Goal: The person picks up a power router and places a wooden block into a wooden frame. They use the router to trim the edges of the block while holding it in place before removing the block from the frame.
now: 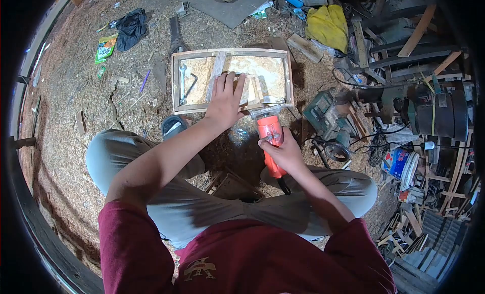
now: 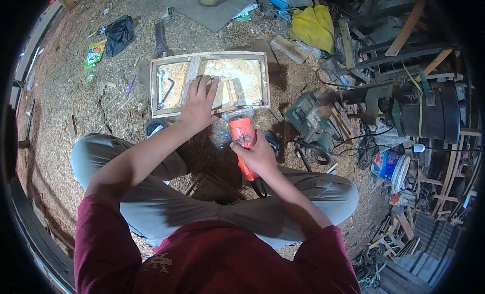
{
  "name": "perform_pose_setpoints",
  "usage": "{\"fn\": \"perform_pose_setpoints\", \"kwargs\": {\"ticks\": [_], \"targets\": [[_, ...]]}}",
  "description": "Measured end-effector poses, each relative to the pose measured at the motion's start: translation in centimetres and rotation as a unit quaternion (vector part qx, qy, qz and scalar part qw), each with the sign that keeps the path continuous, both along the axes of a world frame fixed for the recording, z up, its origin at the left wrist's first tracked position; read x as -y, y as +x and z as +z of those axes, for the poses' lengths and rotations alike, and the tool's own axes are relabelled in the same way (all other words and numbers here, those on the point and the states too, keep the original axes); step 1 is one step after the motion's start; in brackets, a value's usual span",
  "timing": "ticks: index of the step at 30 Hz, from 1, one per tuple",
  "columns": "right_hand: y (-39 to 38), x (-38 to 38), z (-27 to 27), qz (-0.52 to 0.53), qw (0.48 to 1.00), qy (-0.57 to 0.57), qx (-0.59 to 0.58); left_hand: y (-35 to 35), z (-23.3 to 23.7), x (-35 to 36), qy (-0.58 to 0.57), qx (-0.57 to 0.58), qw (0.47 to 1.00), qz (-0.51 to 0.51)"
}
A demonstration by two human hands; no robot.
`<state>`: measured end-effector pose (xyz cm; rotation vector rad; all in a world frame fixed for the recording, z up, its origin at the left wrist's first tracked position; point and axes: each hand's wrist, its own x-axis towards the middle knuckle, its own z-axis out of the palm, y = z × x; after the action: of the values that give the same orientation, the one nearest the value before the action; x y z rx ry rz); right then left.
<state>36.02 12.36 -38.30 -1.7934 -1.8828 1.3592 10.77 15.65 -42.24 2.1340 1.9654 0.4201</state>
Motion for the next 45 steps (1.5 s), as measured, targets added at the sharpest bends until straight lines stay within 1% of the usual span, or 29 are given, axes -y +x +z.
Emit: {"fn": "perform_pose_setpoints", "kwargs": {"ticks": [4, 13, 19, 25, 31, 37, 45], "targets": [[-0.2, -0.1, 0.6, 0.006, 1.0, 0.004, 0.017, -0.1, 0.1, 0.1, 0.001, -0.001, 1.0, -0.002], [0.0, -0.1, -0.2, 0.004, 1.0, 0.0, 0.003, -0.1, 0.0, 0.0, 0.005, -0.004, 1.0, -0.002], [0.0, -0.3, -0.2, 0.004, 1.0, -0.012, 0.014, 0.0, 0.0, 0.0, 0.001, -0.002, 1.0, 0.0], [-0.4, -0.3, 0.8, 0.004, 1.0, -0.011, 0.022, -0.1, -0.1, 0.0, 0.004, 0.005, 1.0, 0.0], [-0.1, -0.4, 0.0, 0.009, 0.999, -0.004, 0.036, -0.1, 0.0, -0.1, 0.0, 0.009, 1.0, -0.001], [-0.1, -0.4, 0.1, 0.004, 1.0, -0.001, 0.015, -0.2, -0.2, -0.1, 0.012, 0.011, 1.0, -0.003], [-0.2, -0.6, 0.3, 0.01, 0.999, -0.005, 0.044, -0.2, -0.1, 0.0, 0.016, 0.023, 1.0, -0.003]]}}
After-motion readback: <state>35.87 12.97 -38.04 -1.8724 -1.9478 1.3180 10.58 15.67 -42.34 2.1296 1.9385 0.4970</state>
